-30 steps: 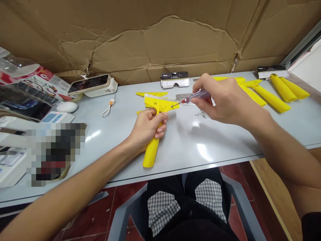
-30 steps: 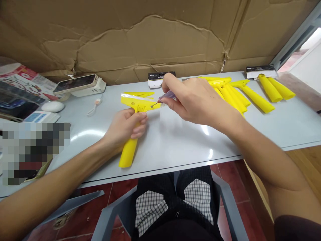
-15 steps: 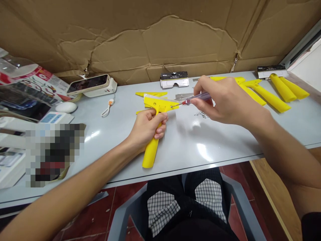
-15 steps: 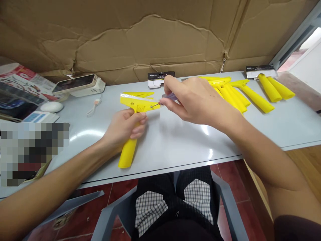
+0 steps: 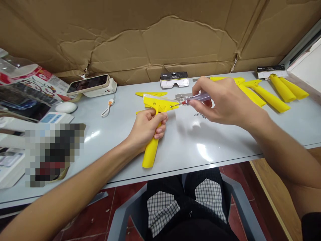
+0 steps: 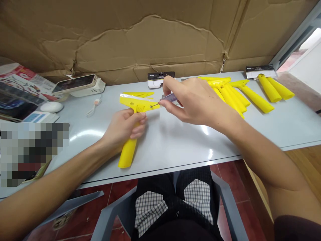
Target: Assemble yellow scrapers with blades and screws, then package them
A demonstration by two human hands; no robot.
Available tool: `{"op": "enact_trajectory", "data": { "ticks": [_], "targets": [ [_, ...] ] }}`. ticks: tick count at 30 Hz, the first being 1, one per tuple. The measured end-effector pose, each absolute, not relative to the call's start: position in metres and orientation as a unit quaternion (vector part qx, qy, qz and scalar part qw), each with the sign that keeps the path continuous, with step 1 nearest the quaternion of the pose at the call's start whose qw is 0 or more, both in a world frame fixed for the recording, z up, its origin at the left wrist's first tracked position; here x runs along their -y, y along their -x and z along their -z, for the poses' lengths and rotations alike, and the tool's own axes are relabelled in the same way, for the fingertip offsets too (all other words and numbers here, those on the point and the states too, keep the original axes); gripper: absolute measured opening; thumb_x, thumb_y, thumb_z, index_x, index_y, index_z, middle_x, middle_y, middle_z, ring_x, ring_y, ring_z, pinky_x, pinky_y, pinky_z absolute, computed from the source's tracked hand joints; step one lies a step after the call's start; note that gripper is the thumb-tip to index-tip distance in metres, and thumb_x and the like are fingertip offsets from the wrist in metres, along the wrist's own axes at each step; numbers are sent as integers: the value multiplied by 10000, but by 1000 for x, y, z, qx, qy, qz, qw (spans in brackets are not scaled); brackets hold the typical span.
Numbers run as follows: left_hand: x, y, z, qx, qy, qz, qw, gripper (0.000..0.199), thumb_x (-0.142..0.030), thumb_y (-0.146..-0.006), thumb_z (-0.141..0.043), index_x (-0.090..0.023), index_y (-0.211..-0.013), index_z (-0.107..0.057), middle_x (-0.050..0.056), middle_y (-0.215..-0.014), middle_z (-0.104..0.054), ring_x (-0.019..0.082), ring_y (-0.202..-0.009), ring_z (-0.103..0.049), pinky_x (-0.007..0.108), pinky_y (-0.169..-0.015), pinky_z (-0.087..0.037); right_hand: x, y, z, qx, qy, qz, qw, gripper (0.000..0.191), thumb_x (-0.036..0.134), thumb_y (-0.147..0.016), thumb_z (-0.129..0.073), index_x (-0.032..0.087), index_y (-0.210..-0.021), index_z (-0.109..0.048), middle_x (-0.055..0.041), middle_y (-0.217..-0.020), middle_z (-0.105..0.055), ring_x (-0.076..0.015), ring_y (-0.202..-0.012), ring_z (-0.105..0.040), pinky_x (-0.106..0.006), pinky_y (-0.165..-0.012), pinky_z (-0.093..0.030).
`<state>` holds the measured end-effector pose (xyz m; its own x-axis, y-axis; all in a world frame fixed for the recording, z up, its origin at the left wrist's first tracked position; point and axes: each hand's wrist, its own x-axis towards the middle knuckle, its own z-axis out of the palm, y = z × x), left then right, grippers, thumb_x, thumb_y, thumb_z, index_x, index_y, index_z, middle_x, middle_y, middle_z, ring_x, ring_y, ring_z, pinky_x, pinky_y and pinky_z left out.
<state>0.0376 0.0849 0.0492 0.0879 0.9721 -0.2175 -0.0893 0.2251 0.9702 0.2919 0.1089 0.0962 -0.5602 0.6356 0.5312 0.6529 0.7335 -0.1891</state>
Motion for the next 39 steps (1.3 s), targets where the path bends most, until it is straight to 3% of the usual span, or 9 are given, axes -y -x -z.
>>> {"op": "enact_trajectory", "data": {
  "ticks": [6, 10, 13, 20, 24, 28, 32, 35, 39],
  "targets": [
    [-84, -38, -50, -510, -437, -445, 592, 223, -151, -848, -768, -156, -744, -571, -29, -704, -577, 10, -411, -425, 136, -338, -320, -106, -294, -99, 893, 344, -9, 289, 300, 206, -932, -612, 226, -1230, -642, -4, -773, -704, -203, -608, -577, -364, -641, -399],
    [-85, -39, -50, -510, -436, -448, 590, 232, -153, -820, -792, -157, -744, -574, -28, -711, -577, 10, -411, -422, 135, -336, -317, -110, -294, -95, 886, 352, 11, 300, 172, 312, -1015, -603, 234, -1151, -672, -12, -785, -714, -221, -655, -630, -356, -651, -423],
    [-86, -38, -50, -511, -435, -447, 591, 231, -147, -818, -796, -159, -752, -575, -29, -711, -580, 9, -412, -421, 133, -336, -322, -111, -294, -94, 882, 361, 24, 301, 200, 399, -1026, -621, 243, -1139, -672, -5, -739, -679, -232, -667, -626, -360, -673, -422],
    [-86, -38, -49, -502, -440, -447, 596, 229, -141, -856, -762, -152, -723, -576, -25, -698, -580, 7, -406, -420, 131, -331, -319, -106, -293, -98, 895, 325, -15, 306, 250, 211, -921, -557, 227, -1168, -588, 3, -791, -673, -198, -602, -549, -355, -629, -347],
    [-86, -38, -48, -506, -434, -450, 594, 219, -132, -838, -771, -154, -734, -580, -24, -707, -587, 8, -409, -427, 132, -332, -320, -110, -293, -94, 887, 325, 5, 328, 147, 285, -1009, -548, 224, -1129, -606, -12, -800, -678, -212, -633, -587, -354, -637, -368],
    [-86, -38, -48, -511, -435, -448, 590, 227, -138, -825, -788, -161, -740, -578, -27, -696, -587, 11, -408, -423, 135, -330, -327, -114, -295, -92, 876, 358, 40, 322, 217, 440, -1065, -590, 238, -1102, -658, -23, -790, -692, -231, -680, -628, -361, -661, -407],
    [-86, -38, -48, -509, -438, -447, 591, 231, -144, -839, -777, -160, -729, -574, -28, -692, -579, 12, -408, -427, 135, -329, -327, -109, -296, -97, 885, 354, 24, 300, 217, 338, -1014, -614, 234, -1200, -655, 6, -729, -671, -217, -642, -608, -357, -646, -417],
    [-86, -38, -49, -506, -441, -449, 590, 234, -144, -839, -777, -157, -719, -576, -28, -691, -577, 15, -408, -434, 136, -325, -326, -106, -296, -100, 891, 353, -4, 285, 273, 263, -1010, -573, 249, -1275, -637, -11, -837, -732, -214, -675, -634, -363, -655, -432],
    [-86, -38, -49, -505, -441, -446, 593, 230, -118, -830, -769, -151, -708, -577, -29, -681, -572, 12, -401, -425, 136, -323, -320, -108, -295, -100, 890, 328, 10, 316, 183, 288, -1067, -539, 217, -1181, -664, -42, -931, -768, -208, -709, -648, -365, -667, -422]
  ]
}}
